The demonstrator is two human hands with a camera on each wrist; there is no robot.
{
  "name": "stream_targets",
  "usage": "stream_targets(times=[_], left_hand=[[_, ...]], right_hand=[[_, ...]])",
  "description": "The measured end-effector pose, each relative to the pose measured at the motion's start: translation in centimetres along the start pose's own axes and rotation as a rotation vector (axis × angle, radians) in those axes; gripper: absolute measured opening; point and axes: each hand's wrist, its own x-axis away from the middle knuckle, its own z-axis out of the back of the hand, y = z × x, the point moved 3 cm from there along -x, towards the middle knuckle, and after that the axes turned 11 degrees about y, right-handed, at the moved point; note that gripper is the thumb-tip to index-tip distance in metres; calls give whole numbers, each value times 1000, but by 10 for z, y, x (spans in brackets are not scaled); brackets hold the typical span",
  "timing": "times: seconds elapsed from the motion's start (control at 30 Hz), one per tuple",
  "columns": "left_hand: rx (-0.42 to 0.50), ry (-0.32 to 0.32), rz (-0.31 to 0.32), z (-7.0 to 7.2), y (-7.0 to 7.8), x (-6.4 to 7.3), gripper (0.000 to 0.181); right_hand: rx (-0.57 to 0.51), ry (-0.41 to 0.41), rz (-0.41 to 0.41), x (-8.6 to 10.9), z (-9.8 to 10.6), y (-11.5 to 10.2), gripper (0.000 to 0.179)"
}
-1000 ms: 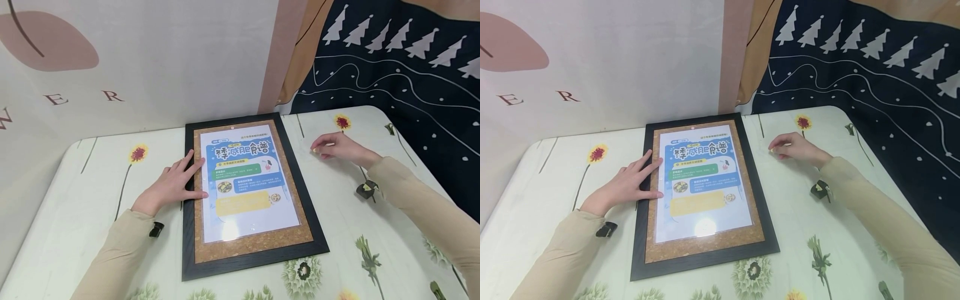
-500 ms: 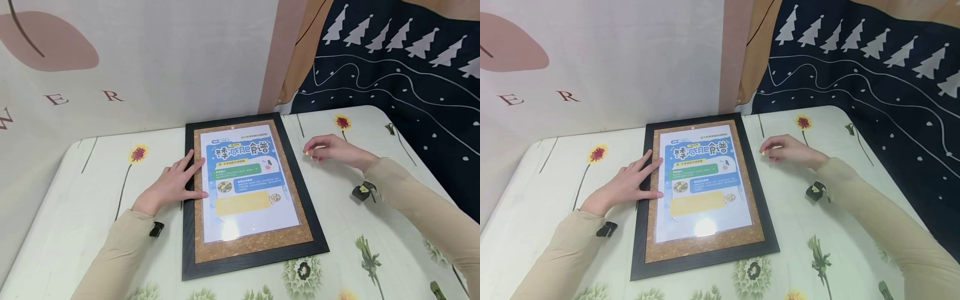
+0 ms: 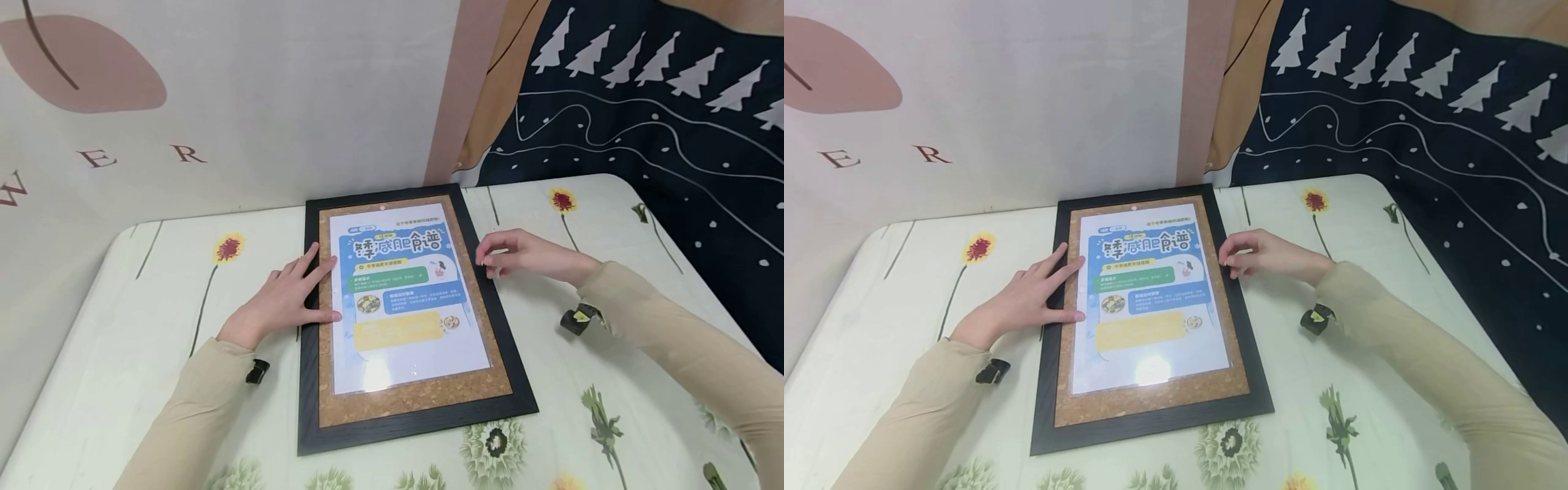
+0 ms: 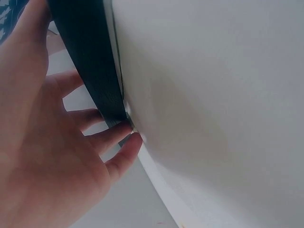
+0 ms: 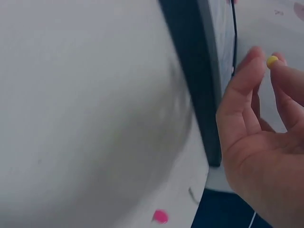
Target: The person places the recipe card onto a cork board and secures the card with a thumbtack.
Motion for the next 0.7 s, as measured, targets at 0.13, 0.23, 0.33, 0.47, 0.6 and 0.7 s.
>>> stream_targets(times=[0.13,0.23,0.33,0.47,0.6,0.7], left_hand=[[-2,-3,3,-1,-1,0,102],[-6,-4,5,-1,-2,-1,102],[-8,-6,7,-1,-3,-1,103],[-6,-11,10,-2,-3,-1,103],[-4,-11,11,-2,-3,-2,103],[-4,-15,13,-3,-3,-2,103]], right_hand=[[-5,-41,22,-1,-8,-8,17],[-18,-55,37,-3,-13,-11,17],[-38,-84,59,-5,-19,-12,16],[-61,-153,90,-7,-29,-15,15],[-37,-206,83,-10,-38,-17,16],[-6,-239,75,-13,-44,-19,16]])
